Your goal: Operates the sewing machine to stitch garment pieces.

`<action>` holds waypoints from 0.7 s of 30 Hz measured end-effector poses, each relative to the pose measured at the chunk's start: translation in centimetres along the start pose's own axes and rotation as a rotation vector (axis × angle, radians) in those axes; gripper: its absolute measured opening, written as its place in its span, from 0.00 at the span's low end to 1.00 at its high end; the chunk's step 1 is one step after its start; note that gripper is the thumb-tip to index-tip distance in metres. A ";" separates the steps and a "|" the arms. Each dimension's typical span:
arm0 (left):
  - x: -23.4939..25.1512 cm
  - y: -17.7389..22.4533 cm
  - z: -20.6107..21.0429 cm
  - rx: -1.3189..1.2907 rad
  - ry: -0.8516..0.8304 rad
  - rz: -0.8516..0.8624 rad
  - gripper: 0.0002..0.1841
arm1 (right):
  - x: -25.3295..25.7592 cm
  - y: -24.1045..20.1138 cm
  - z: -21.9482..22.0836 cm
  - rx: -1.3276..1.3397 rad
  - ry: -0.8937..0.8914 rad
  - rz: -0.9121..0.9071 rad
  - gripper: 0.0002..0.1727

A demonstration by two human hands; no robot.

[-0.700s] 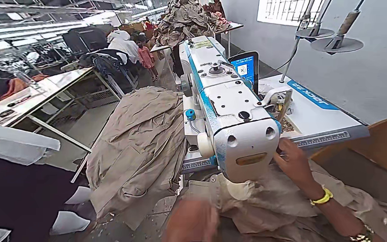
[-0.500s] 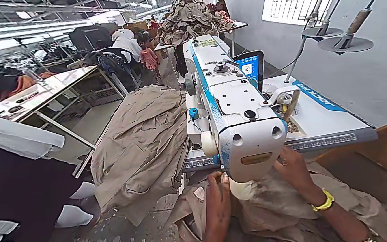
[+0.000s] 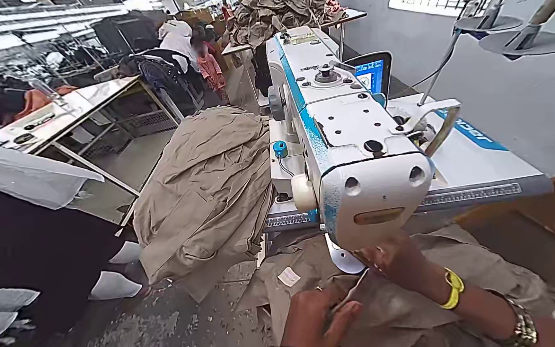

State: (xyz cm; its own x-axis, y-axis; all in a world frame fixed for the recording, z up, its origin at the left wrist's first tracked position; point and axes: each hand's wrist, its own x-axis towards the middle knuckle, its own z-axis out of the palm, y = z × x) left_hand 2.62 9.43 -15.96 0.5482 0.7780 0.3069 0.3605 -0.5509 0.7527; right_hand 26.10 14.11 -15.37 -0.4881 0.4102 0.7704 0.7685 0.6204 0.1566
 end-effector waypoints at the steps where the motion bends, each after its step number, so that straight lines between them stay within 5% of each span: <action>1: 0.0 -0.1 0.2 -0.005 -0.012 0.008 0.19 | 0.0 0.2 0.1 -0.001 -0.002 -0.023 0.17; 9: 0.1 0.1 1.1 0.022 -0.029 0.075 0.16 | 0.5 0.2 0.2 -0.005 0.004 0.037 0.14; 12: -0.3 0.2 0.9 0.009 0.013 0.070 0.15 | -0.7 -2.2 -0.3 0.336 0.005 0.263 0.18; 15: -0.4 -0.2 -1.2 -0.110 0.031 0.061 0.14 | -1.6 -5.2 -1.6 0.646 -0.108 0.374 0.24; 21: -0.4 -5.8 -8.2 0.205 0.189 -0.172 0.20 | -2.9 -2.4 -2.3 0.518 -0.236 0.645 0.18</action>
State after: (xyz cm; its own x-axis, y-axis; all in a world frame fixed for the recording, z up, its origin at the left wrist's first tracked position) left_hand -5.87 14.78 -15.68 0.3235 0.8965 0.3028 0.5902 -0.4413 0.6760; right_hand 26.65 9.91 -16.52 -0.1377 0.8802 0.4542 0.6674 0.4213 -0.6140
